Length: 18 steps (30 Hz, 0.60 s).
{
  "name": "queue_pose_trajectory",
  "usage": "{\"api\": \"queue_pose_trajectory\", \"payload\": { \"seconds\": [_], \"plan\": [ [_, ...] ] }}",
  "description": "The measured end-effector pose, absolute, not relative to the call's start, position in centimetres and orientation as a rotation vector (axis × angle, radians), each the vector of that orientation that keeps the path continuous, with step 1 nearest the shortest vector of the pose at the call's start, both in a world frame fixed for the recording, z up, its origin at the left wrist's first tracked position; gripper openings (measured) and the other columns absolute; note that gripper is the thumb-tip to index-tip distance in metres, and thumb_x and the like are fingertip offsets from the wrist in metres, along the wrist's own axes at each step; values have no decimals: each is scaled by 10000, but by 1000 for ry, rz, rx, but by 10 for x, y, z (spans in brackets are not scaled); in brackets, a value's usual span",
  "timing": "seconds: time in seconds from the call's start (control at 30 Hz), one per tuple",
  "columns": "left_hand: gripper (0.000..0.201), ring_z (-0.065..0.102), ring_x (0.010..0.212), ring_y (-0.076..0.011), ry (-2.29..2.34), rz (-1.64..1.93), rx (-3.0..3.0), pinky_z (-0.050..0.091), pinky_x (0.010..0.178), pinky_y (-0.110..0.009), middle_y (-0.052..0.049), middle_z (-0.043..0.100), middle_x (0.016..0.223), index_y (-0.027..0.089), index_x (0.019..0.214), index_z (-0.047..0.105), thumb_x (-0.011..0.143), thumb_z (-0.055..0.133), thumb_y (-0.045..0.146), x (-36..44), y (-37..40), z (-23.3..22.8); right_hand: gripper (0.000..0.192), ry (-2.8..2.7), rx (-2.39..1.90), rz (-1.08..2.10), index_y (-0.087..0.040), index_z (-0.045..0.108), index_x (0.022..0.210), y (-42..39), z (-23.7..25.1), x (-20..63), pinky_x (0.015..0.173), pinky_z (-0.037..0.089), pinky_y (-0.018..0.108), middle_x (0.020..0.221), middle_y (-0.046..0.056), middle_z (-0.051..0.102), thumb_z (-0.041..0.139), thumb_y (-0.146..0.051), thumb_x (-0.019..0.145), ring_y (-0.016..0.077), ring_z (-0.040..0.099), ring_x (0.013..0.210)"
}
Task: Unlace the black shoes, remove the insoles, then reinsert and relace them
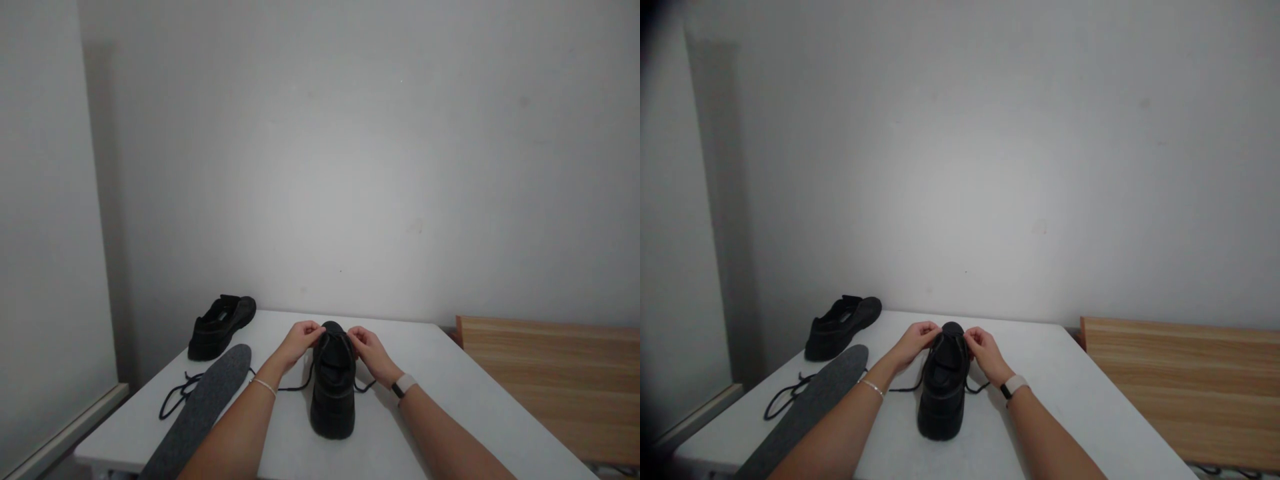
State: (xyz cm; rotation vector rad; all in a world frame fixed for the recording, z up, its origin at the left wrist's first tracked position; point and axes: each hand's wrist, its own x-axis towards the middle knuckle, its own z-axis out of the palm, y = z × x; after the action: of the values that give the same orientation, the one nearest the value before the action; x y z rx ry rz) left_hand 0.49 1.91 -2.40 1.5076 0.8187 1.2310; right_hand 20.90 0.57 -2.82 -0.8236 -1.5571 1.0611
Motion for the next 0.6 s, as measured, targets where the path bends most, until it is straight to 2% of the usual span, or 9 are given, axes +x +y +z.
{"api": "queue_pose_trajectory", "payload": {
  "seconds": [0.6],
  "plan": [
    [331,511,605,-113,791,1229,1491,367,584,-231,-4,588,651,120,748,634,713,667,448,8,18,-26,336,-1548,-815,1113,-167,547,712,1,-24,212,497,308,234,572,-40,486,631,-491,742,94,409,512]
  ]
}}
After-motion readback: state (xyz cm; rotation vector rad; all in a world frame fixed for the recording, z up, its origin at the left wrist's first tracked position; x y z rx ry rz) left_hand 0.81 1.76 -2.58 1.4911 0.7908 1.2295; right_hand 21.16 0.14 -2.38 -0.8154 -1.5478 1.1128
